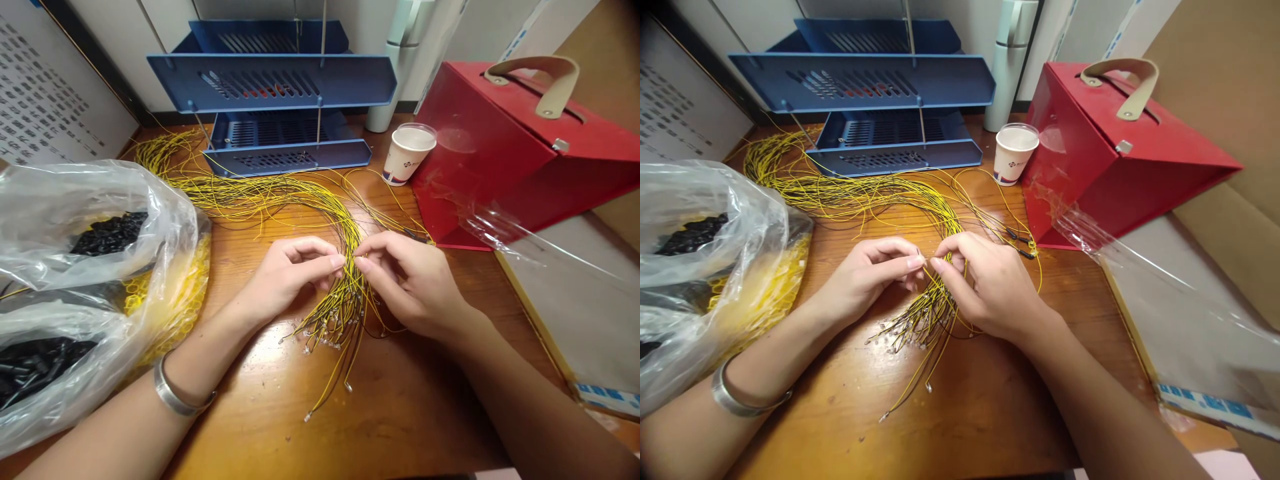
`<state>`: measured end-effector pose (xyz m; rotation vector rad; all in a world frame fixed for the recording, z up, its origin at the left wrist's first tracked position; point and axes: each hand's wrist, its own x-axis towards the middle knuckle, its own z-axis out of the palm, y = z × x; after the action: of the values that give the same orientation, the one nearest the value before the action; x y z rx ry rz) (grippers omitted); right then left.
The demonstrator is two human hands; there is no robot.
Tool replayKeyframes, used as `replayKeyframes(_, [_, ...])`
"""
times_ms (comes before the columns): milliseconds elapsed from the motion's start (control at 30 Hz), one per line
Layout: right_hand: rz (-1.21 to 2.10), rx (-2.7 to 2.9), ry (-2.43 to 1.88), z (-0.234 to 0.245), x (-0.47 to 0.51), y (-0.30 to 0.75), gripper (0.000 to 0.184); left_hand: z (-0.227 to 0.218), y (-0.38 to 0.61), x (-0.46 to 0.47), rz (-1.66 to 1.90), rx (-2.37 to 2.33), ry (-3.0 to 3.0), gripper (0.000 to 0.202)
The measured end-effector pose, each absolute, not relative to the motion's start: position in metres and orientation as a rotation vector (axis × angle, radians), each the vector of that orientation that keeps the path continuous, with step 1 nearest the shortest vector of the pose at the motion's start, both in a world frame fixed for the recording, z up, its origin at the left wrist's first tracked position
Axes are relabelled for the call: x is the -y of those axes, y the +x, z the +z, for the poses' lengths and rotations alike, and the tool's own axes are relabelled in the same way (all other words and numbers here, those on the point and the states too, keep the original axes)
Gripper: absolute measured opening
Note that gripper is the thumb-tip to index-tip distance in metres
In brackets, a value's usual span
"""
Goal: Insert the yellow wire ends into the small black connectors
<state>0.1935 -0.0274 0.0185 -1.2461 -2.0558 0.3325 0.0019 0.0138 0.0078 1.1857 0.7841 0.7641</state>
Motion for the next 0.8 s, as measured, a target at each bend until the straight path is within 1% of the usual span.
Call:
replayKeyframes(167, [0.533, 1.904, -1.312, 0.016, 0.032, 0.181, 0.015, 0.008, 0.005, -0.011, 0.868, -0.822, 1.200, 0.015])
replayKeyframes(367, [0.828, 1.570, -1.337, 0.015, 0.034, 0.168, 0.013, 0.008, 0.008, -0.009, 0.954, -0.841, 1.202, 0.014])
replayKeyframes(533, [1.203, 1.320, -1.218, 0.019, 0.032, 0.167, 0.012, 0.009, 0.010, -0.008, 0.976, -0.856, 1.167, 0.014])
replayKeyframes(667, [1.485, 1.131, -1.139, 0.017, 0.028, 0.171, 0.015, 0.006, 0.007, -0.008, 0.932, -0.772, 1.171, 0.022])
replayKeyframes(800, [1.664, 0.994, -1.098, 0.017, 0.025, 0.173, 0.016, 0.003, 0.004, -0.009, 0.905, -0.679, 1.169, 0.028])
